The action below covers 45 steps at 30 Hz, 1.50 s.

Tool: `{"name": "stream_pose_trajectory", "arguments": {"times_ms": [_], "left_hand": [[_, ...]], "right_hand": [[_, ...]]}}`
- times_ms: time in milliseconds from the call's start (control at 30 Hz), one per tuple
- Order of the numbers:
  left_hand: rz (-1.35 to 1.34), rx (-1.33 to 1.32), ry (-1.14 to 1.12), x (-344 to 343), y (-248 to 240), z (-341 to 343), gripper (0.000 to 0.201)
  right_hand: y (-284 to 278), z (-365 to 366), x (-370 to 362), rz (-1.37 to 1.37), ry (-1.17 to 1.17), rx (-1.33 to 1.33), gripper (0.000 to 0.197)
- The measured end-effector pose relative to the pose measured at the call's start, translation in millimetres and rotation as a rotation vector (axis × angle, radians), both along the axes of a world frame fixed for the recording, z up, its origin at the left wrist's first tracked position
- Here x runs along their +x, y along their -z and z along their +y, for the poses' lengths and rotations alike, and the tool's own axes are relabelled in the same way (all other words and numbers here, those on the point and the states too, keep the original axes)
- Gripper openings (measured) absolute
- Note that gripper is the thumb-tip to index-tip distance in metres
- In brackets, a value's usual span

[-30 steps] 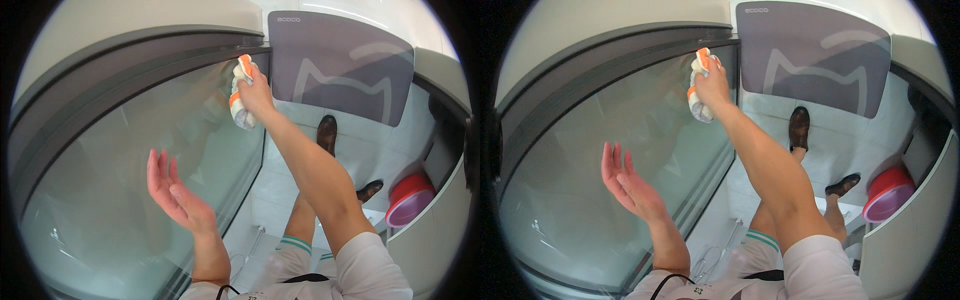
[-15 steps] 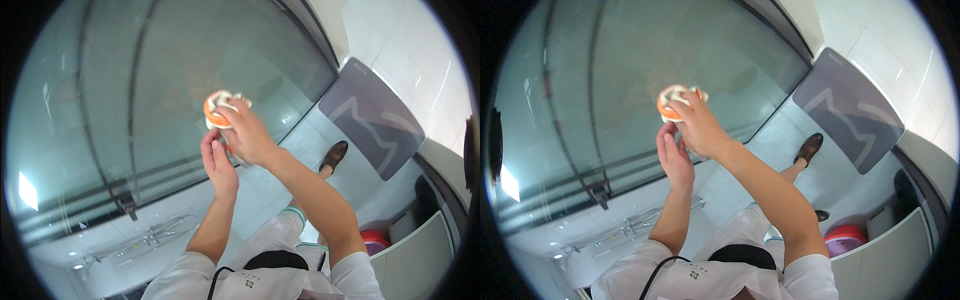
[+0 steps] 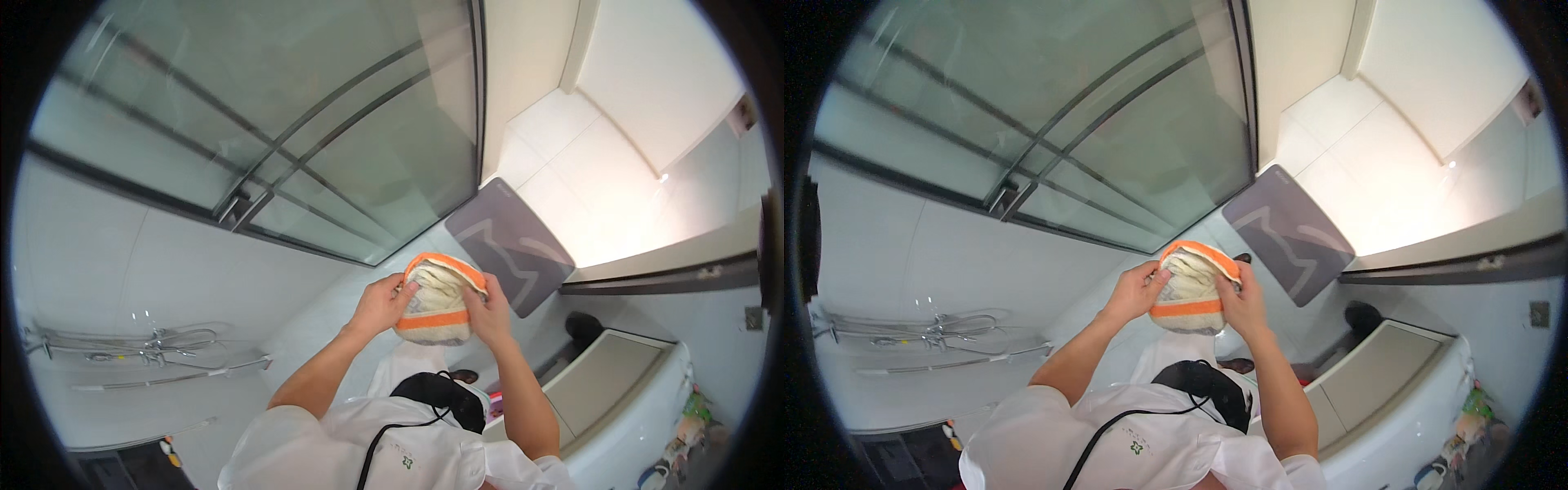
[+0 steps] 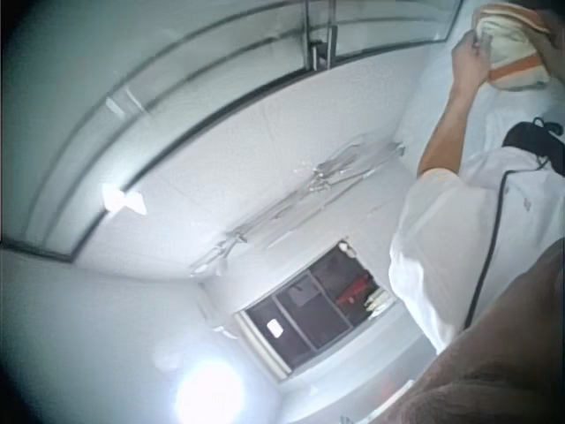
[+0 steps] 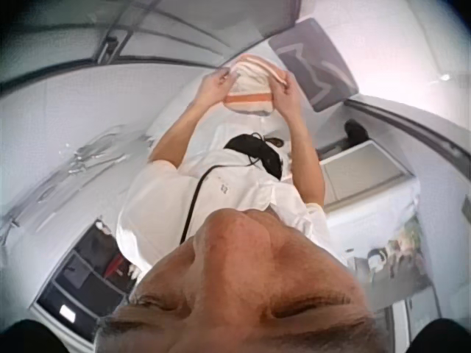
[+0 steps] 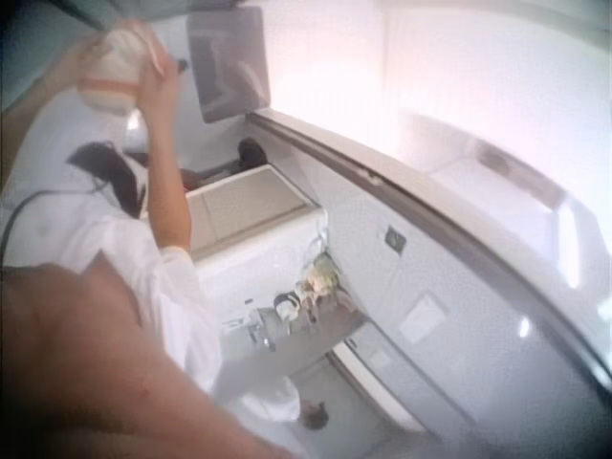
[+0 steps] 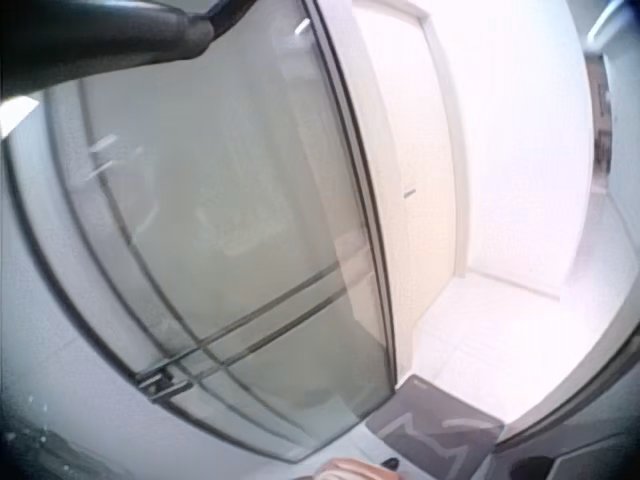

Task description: The person wipes the glass door of a shower stall and a floor mat with a cloth, then folds the cloth at a sink.

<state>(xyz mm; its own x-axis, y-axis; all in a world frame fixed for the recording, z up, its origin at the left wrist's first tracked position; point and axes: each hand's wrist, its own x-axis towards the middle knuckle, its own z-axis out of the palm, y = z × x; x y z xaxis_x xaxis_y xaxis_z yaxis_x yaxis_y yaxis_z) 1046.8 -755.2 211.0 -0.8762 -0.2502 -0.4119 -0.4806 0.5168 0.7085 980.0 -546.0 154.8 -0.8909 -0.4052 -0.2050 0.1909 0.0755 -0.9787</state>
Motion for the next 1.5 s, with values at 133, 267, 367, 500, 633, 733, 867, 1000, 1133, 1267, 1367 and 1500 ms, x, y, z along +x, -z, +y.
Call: {"name": "stream_pose_trajectory", "arguments": {"times_ms": [133, 267, 367, 500, 633, 733, 867, 1000, 1133, 1267, 1367, 1500], "left_hand": [[0.186, 0.254, 0.019, 37, -16, 33, 0.033], [0.078, 0.275, 0.153, 44, -52, 67, 0.034], [0.761, 0.242, 0.423, 46, -67, 89, 0.044], [0.47, 0.441, 0.67, 19, -94, 103, 0.032], [0.503, 0.369, 0.686, -18, -136, 94, 0.021], [0.627, 0.264, 0.771, -38, -131, 97, 0.022], [0.443, 0.218, 0.887, -68, -130, 88, 0.026], [0.733, 0.209, 0.989, -75, -137, 91, 0.021], [0.814, 0.291, 1.056, -76, -168, 121, 0.02], [0.436, 0.315, 0.961, -74, -177, 98, 0.017], [0.484, 0.159, 0.587, -58, -156, 69, 0.016], [0.35, 0.141, 0.505, -46, -160, 46, 0.022]], "right_hand": [[-69, 54, 36, 0.04, 0.12, -0.205, 0.025], [-144, 89, 62, 0.092, 0.1, -0.198, 0.023], [-192, 93, 75, 0.191, -0.048, -0.102, 0.017], [-234, 98, 73, 0.379, -0.121, 0.185, 0.018], [-251, 125, 70, 0.448, 0.125, 0.512, 0.034], [-254, 139, 67, 0.474, 0.114, 0.76, 0.04], [-243, 146, 56, 0.489, 0.167, 0.913, 0.034], [-224, 132, 42, 0.7, 0.258, 1.091, 0.023], [-180, 164, 45, 0.501, 0.38, 0.905, 0.016], [-177, 166, 48, 0.247, 0.4, 0.536, 0.012], [-199, 158, 42, 0.131, 0.293, 0.382, 0.009], [-232, 156, 32, 0.199, 0.037, 0.542, 0.004]]}}
